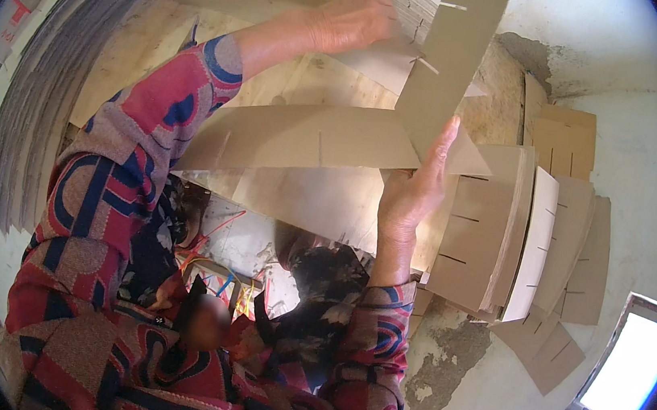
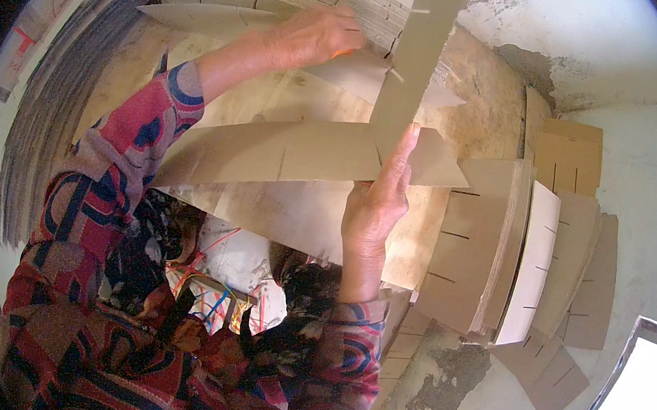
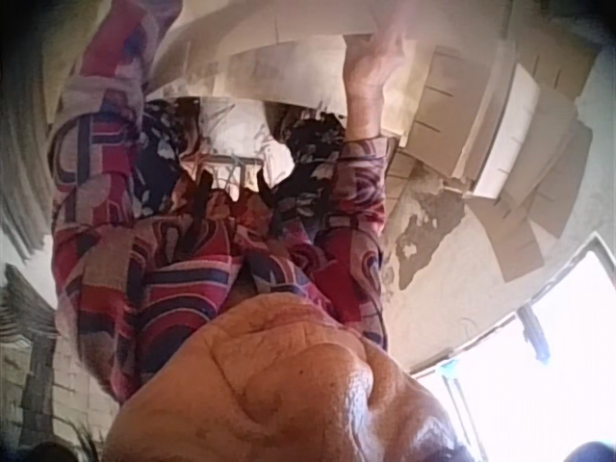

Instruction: The person is sitting on the floor assembling a cardboard structure. They repeatedly fold and interlock pre-cut cardboard pieces to form a grid-like box or tray, handling the pieces one at a time.

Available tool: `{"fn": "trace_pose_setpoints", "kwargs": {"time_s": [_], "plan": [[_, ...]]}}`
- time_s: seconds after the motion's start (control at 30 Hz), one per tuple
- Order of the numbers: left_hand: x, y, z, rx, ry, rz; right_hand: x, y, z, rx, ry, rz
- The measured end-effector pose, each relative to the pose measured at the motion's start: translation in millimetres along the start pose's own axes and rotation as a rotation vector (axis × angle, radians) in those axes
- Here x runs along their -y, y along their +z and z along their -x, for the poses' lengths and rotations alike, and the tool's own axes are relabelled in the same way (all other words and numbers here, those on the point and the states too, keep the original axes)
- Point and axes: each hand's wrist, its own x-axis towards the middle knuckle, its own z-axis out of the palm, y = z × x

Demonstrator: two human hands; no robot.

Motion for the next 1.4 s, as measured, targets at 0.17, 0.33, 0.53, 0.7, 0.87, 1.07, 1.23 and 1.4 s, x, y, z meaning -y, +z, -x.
{"fn": "trace_pose_setpoints", "kwargs": {"time_s": [0.17,0.33,0.53,0.7,0.87,1.07,1.23,1.4], "plan": [[-22,-17,-6,-0.062,0.063,0.042,-6,1,2,-0.018,-0.041,0.065],[-57,-37,-7,-0.158,0.078,0.253,-7,1,2,0.122,0.133,0.109],[-58,-86,-16,0.178,-0.509,0.742,-36,-2,18,-0.047,-0.014,0.185],[-13,-95,-46,0.409,-0.439,0.127,-19,-8,22,-0.019,0.034,0.173],[20,1,-14,0.188,-0.265,-0.145,-2,-7,20,0.053,0.088,0.107],[26,28,-15,0.284,-0.329,-0.047,-14,-2,22,0.031,-0.03,0.113],[24,19,-15,0.173,-0.297,0.056,-12,-6,21,0.028,-0.096,0.131],[23,10,-15,0.12,-0.274,0.08,-9,-9,25,0.081,-0.012,0.034]]}}
